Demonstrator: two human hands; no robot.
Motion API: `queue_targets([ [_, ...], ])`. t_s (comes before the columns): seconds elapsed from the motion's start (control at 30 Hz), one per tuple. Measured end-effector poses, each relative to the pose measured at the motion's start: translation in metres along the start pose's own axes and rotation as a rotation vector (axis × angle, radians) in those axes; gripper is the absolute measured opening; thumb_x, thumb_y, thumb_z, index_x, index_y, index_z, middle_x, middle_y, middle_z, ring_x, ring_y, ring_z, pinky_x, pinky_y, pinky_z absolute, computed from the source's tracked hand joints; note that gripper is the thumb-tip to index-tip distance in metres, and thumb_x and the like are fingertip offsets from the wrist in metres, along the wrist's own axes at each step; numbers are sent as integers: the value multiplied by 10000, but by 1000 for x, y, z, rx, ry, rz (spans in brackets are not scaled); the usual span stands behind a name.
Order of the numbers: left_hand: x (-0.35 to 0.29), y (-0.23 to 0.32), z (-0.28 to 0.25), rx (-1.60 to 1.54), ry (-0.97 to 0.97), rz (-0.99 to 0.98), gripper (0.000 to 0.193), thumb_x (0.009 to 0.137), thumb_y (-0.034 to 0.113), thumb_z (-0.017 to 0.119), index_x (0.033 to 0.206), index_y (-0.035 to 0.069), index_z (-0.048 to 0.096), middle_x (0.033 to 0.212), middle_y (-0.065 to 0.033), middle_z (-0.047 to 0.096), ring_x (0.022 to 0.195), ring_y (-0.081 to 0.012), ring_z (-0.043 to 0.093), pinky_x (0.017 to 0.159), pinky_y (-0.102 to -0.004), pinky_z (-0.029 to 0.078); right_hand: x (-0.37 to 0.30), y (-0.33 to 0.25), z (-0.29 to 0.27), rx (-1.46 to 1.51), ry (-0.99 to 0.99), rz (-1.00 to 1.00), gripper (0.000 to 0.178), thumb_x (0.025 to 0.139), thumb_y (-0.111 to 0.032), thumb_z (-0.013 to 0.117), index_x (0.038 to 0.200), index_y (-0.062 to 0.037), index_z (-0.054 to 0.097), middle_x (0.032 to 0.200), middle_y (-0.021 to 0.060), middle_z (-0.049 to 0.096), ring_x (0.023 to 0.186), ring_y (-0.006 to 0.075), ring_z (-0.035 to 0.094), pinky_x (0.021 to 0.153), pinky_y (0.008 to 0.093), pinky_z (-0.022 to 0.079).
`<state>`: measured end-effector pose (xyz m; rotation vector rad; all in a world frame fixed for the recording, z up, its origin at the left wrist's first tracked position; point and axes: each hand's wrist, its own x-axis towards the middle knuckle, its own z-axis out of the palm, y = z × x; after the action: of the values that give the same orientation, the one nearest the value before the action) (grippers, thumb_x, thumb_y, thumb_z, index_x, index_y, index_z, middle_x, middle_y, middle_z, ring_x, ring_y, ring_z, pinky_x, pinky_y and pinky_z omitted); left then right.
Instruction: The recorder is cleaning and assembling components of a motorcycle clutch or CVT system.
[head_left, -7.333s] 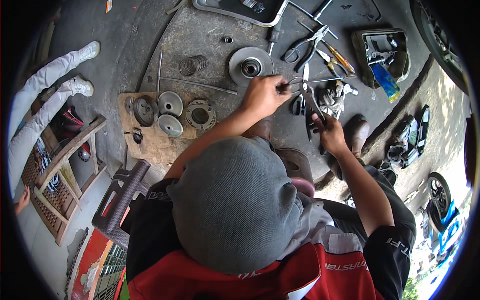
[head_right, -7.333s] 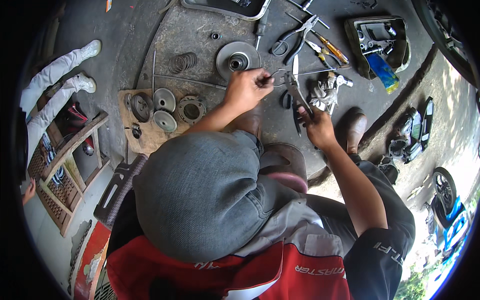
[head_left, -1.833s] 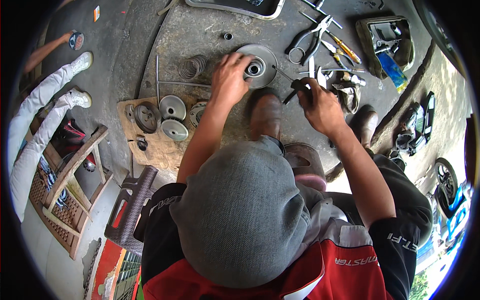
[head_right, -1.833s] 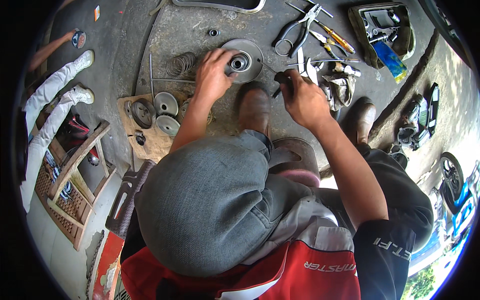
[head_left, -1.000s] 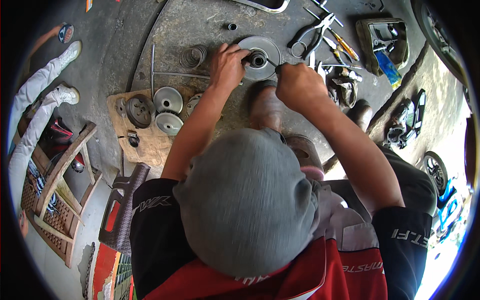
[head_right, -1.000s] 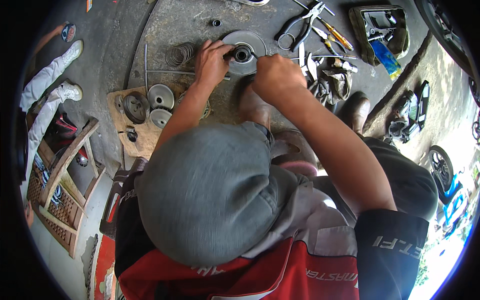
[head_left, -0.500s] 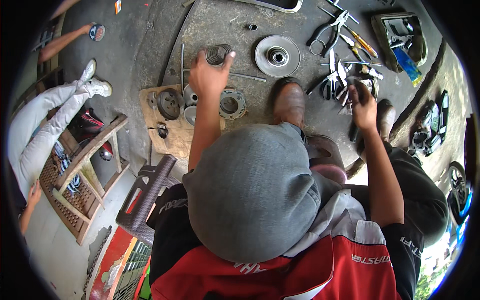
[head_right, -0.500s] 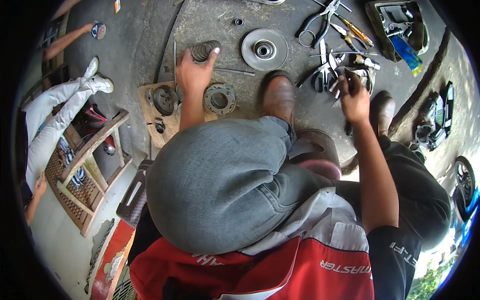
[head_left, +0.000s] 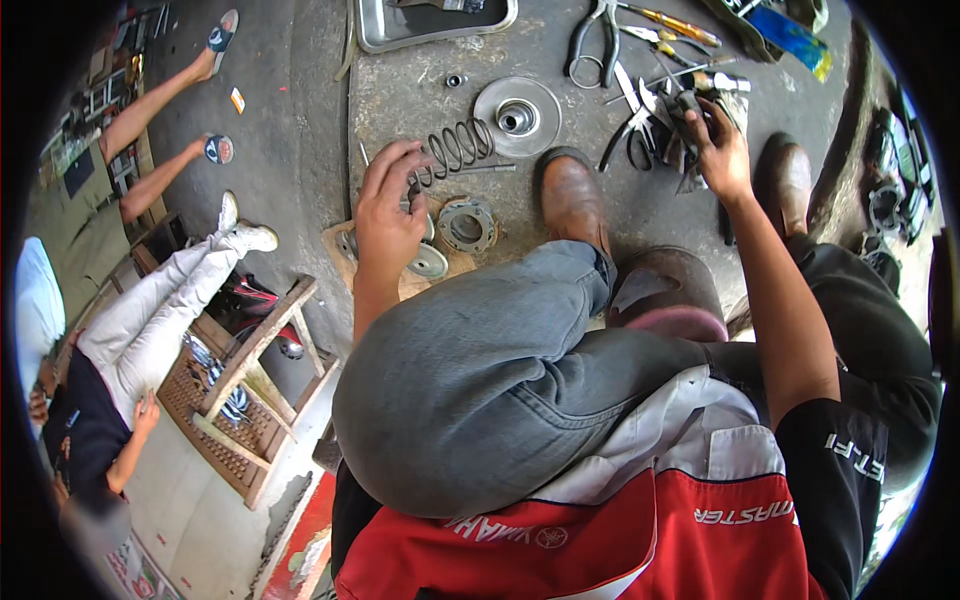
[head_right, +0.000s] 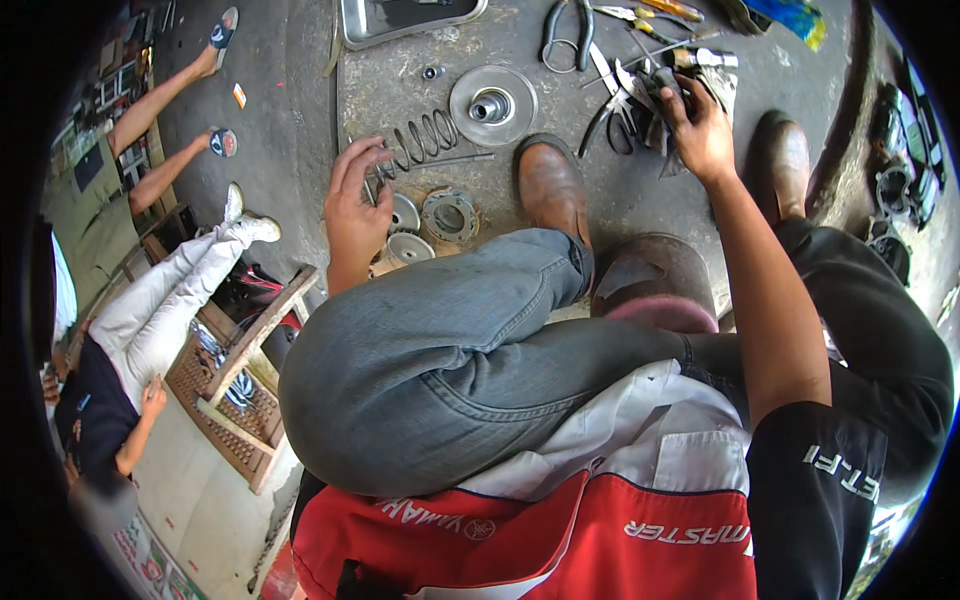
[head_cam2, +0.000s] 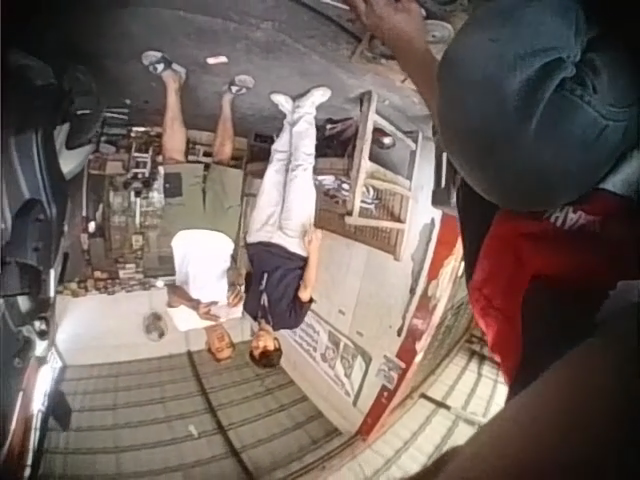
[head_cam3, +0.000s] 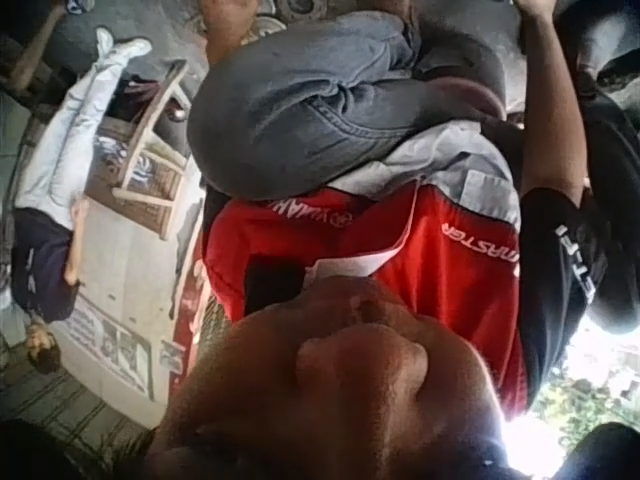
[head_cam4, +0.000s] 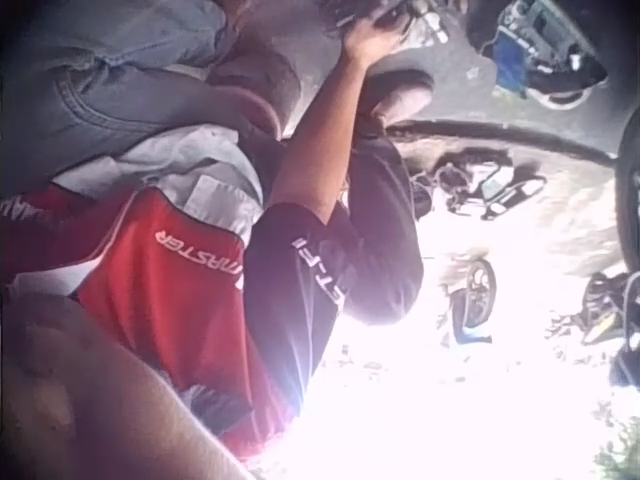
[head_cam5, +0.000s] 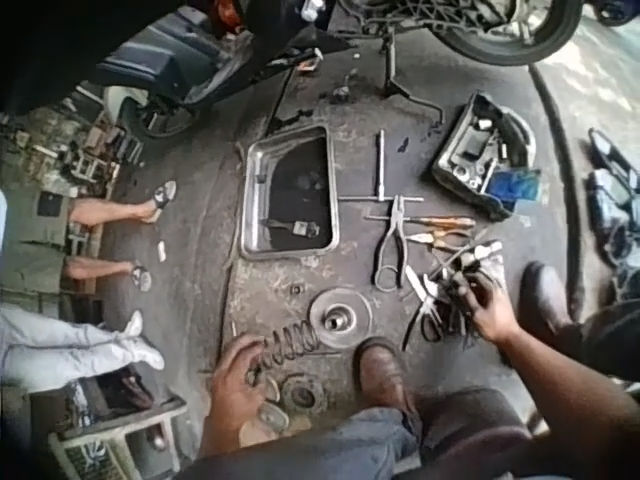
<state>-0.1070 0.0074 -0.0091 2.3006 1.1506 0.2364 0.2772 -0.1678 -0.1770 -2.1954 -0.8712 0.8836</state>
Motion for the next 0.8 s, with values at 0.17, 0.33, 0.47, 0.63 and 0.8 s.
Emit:
queue_targets([
  [0.17, 27, 8, 17, 349, -224, 360, 580, 682, -159, 641, 1196, 104, 689, 1352, -55, 601, 1300, -301, 558, 1061, -407, 535, -9, 15, 4, -12, -20, -16, 554, 1005, -480, 621, 1359, -54, 633, 1177, 240, 722, 1106, 370, 698, 977, 399, 508],
  [0.33, 52, 9, 37, 434, -412, 501, 600, 718, -148, 625, 1246, 129, 692, 1376, -35, 589, 1340, -283, 522, 1063, -405, 546, -10, 25, 1, -38, -61, 6, 587, 1000, -508, 609, 1361, -46, 629, 1221, 244, 702, 1167, 404, 659, 1027, 418, 487],
  [0.47, 70, 10, 46, 455, -499, 528, 580, 749, -102, 653, 1278, 132, 685, 1388, -51, 584, 1346, -293, 514, 1061, -414, 549, -5, 29, 3, -59, -76, 13, 604, 1004, -537, 578, 1358, -50, 635, 1235, 253, 692, 1182, 412, 648, 1038, 441, 480],
  [0.63, 67, 22, 59, 343, -416, 399, 592, 790, 132, 823, 1351, 127, 633, 1419, -136, 563, 1313, -346, 543, 1040, -456, 525, -4, 28, 6, -14, -82, 45, 617, 998, -544, 585, 1362, -49, 634, 1245, 246, 693, 1191, 401, 652, 1041, 433, 483],
  [0.8, 59, 31, 84, 420, -166, 6, 709, 789, 392, 867, 1358, 63, 600, 1214, -215, 672, 1078, -403, 685, 891, -462, 569, -4, 27, 7, -20, -75, 39, 629, 995, -550, 585, 1371, -47, 629, 1249, 243, 695, 1183, 383, 666, 1041, 425, 488],
])
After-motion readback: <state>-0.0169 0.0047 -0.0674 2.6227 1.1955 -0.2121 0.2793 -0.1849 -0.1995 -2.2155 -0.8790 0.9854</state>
